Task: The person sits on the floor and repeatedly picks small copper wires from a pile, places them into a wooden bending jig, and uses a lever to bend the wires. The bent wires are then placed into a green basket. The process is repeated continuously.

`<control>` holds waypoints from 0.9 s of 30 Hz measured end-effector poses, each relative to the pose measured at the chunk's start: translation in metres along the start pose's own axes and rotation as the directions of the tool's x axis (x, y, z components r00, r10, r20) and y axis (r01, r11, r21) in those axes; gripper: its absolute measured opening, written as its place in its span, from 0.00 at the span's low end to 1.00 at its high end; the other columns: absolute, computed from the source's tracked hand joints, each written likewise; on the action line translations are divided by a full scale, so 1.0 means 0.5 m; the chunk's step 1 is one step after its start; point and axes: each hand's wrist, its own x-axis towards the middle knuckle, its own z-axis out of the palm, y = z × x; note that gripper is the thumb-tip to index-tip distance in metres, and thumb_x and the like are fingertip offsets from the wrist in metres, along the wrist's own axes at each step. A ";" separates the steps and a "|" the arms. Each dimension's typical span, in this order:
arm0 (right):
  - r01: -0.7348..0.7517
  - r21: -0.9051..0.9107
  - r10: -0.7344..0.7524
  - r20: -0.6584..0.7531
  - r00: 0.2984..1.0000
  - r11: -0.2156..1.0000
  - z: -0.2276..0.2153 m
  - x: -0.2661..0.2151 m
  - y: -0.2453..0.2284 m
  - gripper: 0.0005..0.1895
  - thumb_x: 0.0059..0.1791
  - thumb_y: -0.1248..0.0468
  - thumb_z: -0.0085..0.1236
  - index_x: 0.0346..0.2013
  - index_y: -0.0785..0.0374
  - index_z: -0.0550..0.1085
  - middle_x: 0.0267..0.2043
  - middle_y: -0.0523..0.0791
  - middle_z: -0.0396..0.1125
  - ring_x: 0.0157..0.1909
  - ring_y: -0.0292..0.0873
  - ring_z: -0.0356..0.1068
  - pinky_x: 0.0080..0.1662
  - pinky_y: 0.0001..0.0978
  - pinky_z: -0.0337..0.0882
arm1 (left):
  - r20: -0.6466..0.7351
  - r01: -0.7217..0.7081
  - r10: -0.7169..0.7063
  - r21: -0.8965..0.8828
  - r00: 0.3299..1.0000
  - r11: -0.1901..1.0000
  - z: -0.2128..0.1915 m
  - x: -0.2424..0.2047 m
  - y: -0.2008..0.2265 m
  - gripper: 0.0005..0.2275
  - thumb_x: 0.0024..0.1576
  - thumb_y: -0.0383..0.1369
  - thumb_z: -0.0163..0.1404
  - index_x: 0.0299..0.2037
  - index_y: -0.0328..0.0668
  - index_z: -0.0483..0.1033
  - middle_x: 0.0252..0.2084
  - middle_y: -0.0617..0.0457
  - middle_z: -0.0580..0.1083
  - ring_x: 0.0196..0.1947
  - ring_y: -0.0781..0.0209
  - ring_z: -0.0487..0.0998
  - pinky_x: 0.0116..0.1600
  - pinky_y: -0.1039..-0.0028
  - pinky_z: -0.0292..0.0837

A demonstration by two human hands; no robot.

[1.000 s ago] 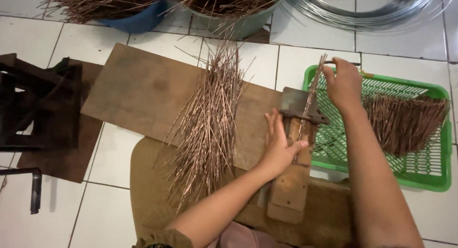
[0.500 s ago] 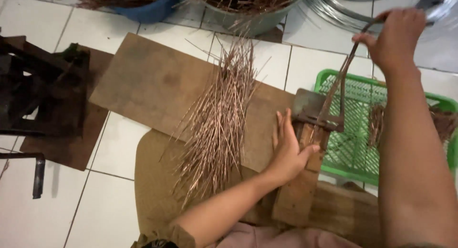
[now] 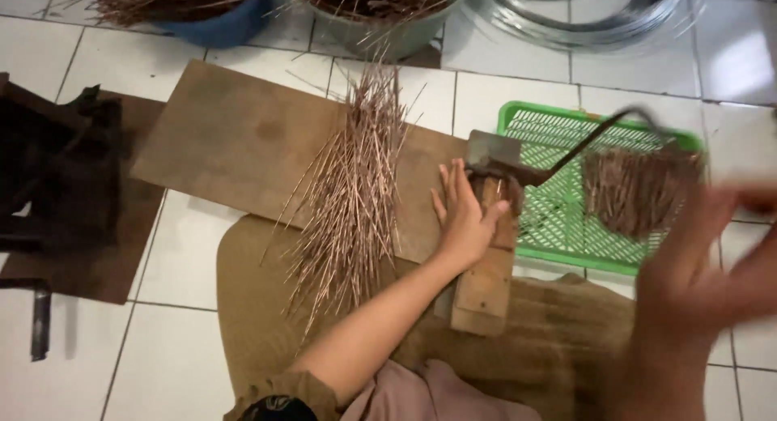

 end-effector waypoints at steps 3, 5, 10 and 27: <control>-0.170 -0.512 0.323 0.227 0.919 0.842 -0.096 -0.087 -0.069 0.11 0.63 0.75 0.66 0.36 0.76 0.82 0.27 0.54 0.58 0.29 0.53 0.52 0.39 0.46 0.55 | 0.085 0.033 -0.034 0.009 0.996 0.999 -0.030 0.003 0.024 0.37 0.63 0.43 0.36 0.72 0.25 0.28 0.78 0.33 0.31 0.76 0.44 0.19 0.71 0.42 0.10; -0.090 -0.678 0.625 0.607 0.491 0.729 -0.112 -0.088 -0.094 0.11 0.58 0.57 0.53 0.42 0.59 0.78 0.29 0.45 0.67 0.31 0.43 0.64 0.41 0.38 0.67 | 0.087 0.124 -0.125 0.014 0.988 0.992 -0.044 -0.001 0.039 0.37 0.63 0.53 0.20 0.74 0.31 0.27 0.77 0.32 0.30 0.76 0.41 0.20 0.72 0.44 0.13; 0.194 -0.726 0.729 0.554 -0.403 0.660 -0.113 -0.209 -0.109 0.29 0.50 0.27 0.34 0.43 0.36 0.75 0.31 0.30 0.79 0.32 0.29 0.81 0.41 0.25 0.82 | 0.008 0.086 -0.087 0.096 0.996 0.992 -0.036 0.001 0.032 0.39 0.62 0.54 0.27 0.73 0.30 0.30 0.78 0.36 0.38 0.77 0.46 0.26 0.71 0.41 0.11; -0.032 -0.723 0.714 0.688 -0.131 0.690 -0.166 -0.290 -0.001 0.35 0.38 0.30 0.61 0.60 0.12 0.63 0.56 0.25 0.74 0.58 0.35 0.77 0.57 0.28 0.81 | -0.021 0.067 -0.065 0.176 0.998 0.982 -0.031 -0.001 0.041 0.41 0.62 0.48 0.40 0.72 0.22 0.31 0.77 0.30 0.34 0.75 0.34 0.23 0.65 0.27 0.14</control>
